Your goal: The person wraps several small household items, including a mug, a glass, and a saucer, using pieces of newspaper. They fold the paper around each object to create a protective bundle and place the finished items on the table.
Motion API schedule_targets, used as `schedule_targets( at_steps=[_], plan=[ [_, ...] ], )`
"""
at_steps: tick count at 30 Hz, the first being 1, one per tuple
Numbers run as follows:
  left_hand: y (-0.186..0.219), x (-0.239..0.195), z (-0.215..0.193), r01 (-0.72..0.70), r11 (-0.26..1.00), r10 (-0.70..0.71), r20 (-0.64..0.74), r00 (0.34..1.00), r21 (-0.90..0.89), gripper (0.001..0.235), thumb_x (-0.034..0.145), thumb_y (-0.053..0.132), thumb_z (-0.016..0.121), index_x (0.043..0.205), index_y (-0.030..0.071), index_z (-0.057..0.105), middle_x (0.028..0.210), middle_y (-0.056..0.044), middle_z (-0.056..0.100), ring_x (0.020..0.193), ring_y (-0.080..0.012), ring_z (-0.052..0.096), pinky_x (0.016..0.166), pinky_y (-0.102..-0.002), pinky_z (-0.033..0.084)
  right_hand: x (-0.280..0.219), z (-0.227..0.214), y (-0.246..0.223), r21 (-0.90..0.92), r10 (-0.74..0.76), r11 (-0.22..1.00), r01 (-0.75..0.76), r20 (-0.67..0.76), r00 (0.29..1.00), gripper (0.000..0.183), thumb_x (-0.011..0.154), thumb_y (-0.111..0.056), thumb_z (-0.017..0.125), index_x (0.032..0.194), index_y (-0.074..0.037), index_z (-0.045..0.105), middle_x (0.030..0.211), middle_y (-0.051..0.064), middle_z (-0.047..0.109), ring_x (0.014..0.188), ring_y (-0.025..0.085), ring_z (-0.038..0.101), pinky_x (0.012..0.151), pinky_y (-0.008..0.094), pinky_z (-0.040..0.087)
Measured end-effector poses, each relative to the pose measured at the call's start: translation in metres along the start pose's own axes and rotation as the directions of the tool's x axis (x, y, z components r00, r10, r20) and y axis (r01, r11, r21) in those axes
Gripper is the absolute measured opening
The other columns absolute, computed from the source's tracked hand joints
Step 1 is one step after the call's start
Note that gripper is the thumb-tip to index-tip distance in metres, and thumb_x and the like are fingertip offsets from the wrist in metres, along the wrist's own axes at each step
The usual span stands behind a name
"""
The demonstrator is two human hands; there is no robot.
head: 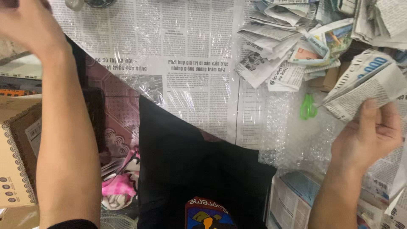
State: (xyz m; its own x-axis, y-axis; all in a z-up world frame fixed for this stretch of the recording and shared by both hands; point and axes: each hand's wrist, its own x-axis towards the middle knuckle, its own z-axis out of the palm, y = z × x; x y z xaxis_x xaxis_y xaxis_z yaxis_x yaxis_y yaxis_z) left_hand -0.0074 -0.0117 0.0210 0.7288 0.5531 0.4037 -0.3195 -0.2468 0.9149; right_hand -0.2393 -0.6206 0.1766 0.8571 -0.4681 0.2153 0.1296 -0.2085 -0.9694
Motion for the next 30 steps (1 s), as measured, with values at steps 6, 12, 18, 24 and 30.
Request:
schedule_targets(
  at_steps=[6, 12, 18, 24, 30],
  plan=[
    [0.121, -0.071, 0.02, 0.106, 0.987, -0.126, 0.176, 0.976, 0.119, 0.025, 0.114, 0.008, 0.069, 0.09, 0.002, 0.07, 0.075, -0.002, 0.064, 0.065, -0.0113, 0.061, 0.057, -0.025, 0.044, -0.013, 0.021, 0.0, 0.226, 0.154, 0.961, -0.163, 0.057, 0.986, 0.026, 0.115, -0.001, 0.062, 0.139, 0.009, 0.062, 0.132, 0.014, 0.069, 0.117, 0.017, 0.069, 0.11, 0.028, 0.054],
    [0.208, -0.213, 0.066, 0.467, 0.775, -0.629, 0.446, 0.637, 0.426, 0.027, 0.096, 0.027, 0.072, 0.106, 0.003, 0.081, 0.069, -0.009, 0.075, 0.058, -0.0103, 0.065, 0.051, -0.028, 0.049, -0.033, 0.031, 0.017, 0.402, 0.307, 0.854, -0.33, 0.122, 0.944, 0.026, 0.11, -0.001, 0.062, 0.135, 0.007, 0.063, 0.133, 0.014, 0.069, 0.123, 0.021, 0.067, 0.113, 0.036, 0.053],
    [0.212, -0.264, 0.083, 0.181, 0.917, -0.368, 0.579, 0.728, 0.355, 0.025, 0.096, 0.021, 0.072, 0.104, -0.002, 0.077, 0.087, -0.018, 0.076, 0.069, -0.0225, 0.074, 0.059, -0.032, 0.056, -0.054, 0.048, 0.03, 0.415, 0.394, 0.802, -0.43, 0.174, 0.903, 0.043, 0.1, 0.001, 0.062, 0.143, -0.003, 0.056, 0.131, 0.013, 0.068, 0.12, 0.019, 0.066, 0.106, 0.034, 0.055],
    [0.206, -0.276, 0.084, -0.012, 0.905, -0.244, 0.54, 0.805, 0.426, 0.019, 0.094, 0.021, 0.074, 0.098, 0.002, 0.079, 0.089, -0.012, 0.073, 0.068, -0.0292, 0.071, 0.061, -0.04, 0.055, -0.088, 0.055, 0.056, 0.435, 0.418, 0.762, -0.479, 0.234, 0.878, 0.033, 0.107, 0.009, 0.067, 0.134, -0.004, 0.054, 0.12, 0.01, 0.063, 0.108, 0.016, 0.059, 0.086, 0.026, 0.045],
    [0.221, -0.27, 0.093, -0.022, 0.868, -0.274, 0.516, 0.812, 0.496, 0.028, 0.094, 0.026, 0.072, 0.11, 0.004, 0.077, 0.1, -0.012, 0.07, 0.075, -0.0302, 0.071, 0.063, -0.041, 0.056, -0.109, 0.085, 0.047, 0.432, 0.442, 0.735, -0.522, 0.278, 0.853, 0.034, 0.099, 0.004, 0.064, 0.131, 0.014, 0.057, 0.128, 0.018, 0.065, 0.124, 0.026, 0.063, 0.11, 0.037, 0.052]
  ],
)
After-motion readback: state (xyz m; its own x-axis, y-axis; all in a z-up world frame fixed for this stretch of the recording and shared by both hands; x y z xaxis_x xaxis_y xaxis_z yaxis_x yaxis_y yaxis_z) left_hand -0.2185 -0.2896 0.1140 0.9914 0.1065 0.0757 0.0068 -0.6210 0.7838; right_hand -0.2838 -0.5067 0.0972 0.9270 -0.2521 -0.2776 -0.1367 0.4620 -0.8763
